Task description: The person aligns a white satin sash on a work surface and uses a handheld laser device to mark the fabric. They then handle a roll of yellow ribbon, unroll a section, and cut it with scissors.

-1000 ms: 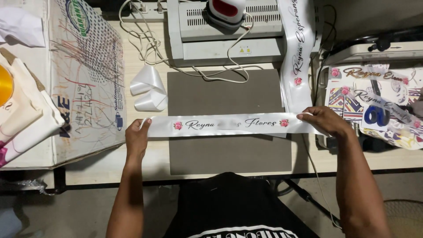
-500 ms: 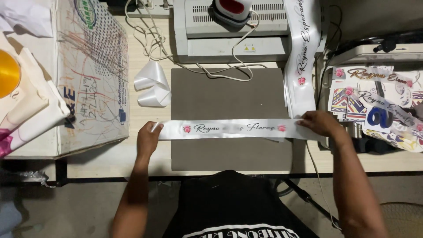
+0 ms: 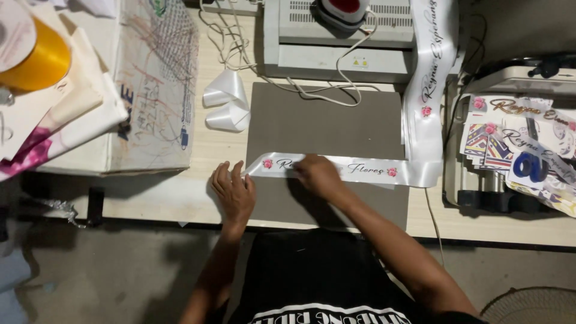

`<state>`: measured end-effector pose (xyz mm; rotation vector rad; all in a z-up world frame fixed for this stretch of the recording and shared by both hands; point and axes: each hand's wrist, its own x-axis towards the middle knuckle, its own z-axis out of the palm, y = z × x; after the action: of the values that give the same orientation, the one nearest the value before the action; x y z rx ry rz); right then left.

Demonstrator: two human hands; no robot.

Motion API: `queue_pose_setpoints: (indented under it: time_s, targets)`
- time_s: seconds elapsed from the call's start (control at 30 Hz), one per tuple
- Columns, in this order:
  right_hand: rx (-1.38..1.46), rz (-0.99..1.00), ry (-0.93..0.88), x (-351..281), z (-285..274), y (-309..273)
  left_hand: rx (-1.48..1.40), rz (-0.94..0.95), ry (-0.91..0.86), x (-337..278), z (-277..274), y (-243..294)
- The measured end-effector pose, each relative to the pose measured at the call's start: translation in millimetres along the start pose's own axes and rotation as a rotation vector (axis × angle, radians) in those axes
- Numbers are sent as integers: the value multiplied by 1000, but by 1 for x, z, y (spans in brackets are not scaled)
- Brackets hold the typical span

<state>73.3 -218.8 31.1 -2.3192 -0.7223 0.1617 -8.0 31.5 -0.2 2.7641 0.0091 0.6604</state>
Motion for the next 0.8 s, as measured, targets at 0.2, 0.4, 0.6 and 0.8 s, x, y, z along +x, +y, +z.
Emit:
queue_pose_setpoints:
  time_s: [0.2, 0.4, 0.6, 0.8]
  targets:
    - [-62, -56, -5, 39, 53, -36, -20, -114, 114, 8, -17, 0]
    - [-133, 0, 20, 44, 82, -32, -430, 109, -152, 0, -4, 0]
    - [-310, -62, 28, 46, 81, -52, -378, -51, -149, -25, 28, 5]
    - [-454, -143, -52, 46, 75, -66, -383, -17, -145, -33, 37, -6]
